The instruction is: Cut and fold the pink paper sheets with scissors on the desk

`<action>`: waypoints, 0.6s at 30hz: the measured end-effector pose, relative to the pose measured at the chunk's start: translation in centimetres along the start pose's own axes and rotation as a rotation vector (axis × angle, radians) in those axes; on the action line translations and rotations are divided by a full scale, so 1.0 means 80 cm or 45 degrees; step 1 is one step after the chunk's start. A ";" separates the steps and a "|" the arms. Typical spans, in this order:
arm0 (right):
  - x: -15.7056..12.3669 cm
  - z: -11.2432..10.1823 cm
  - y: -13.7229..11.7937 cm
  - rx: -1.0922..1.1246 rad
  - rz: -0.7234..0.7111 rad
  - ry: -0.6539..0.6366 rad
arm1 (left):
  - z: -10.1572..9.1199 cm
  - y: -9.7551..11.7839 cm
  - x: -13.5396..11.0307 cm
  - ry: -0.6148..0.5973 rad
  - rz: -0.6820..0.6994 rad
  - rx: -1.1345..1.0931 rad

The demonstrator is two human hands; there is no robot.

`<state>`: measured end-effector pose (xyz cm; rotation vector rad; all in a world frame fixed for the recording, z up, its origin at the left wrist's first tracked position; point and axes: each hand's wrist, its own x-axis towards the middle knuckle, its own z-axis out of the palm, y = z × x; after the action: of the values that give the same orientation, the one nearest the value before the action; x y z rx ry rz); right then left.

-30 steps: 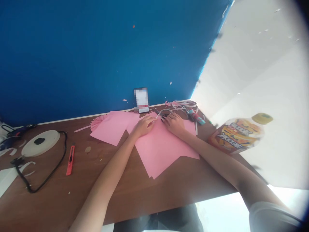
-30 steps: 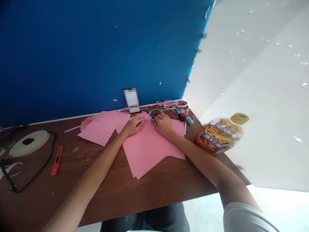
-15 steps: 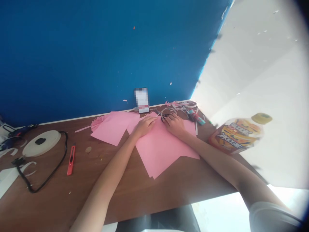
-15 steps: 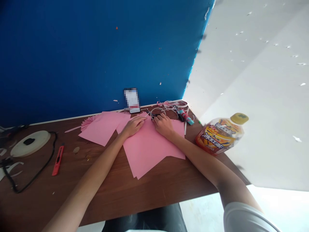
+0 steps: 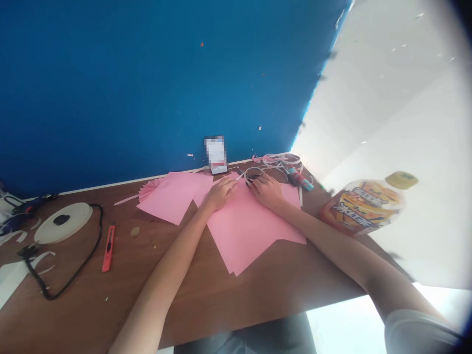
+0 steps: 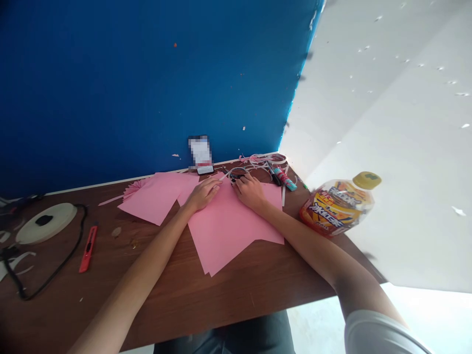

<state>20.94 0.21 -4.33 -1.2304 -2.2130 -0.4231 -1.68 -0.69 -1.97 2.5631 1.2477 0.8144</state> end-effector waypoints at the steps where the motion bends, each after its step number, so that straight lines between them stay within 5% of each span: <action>1: 0.000 0.000 0.000 -0.005 -0.011 -0.001 | 0.001 -0.001 0.000 -0.001 0.006 0.009; 13: 0.002 -0.002 -0.005 -0.124 -0.077 -0.058 | 0.006 -0.004 0.002 -0.033 0.060 0.038; 18: 0.003 -0.004 0.001 -0.197 0.043 -0.112 | 0.005 -0.006 0.002 -0.039 0.064 0.060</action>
<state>21.04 0.27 -3.88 -1.3899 -2.2643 -0.5454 -1.71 -0.23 -2.46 2.6437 1.2125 0.7610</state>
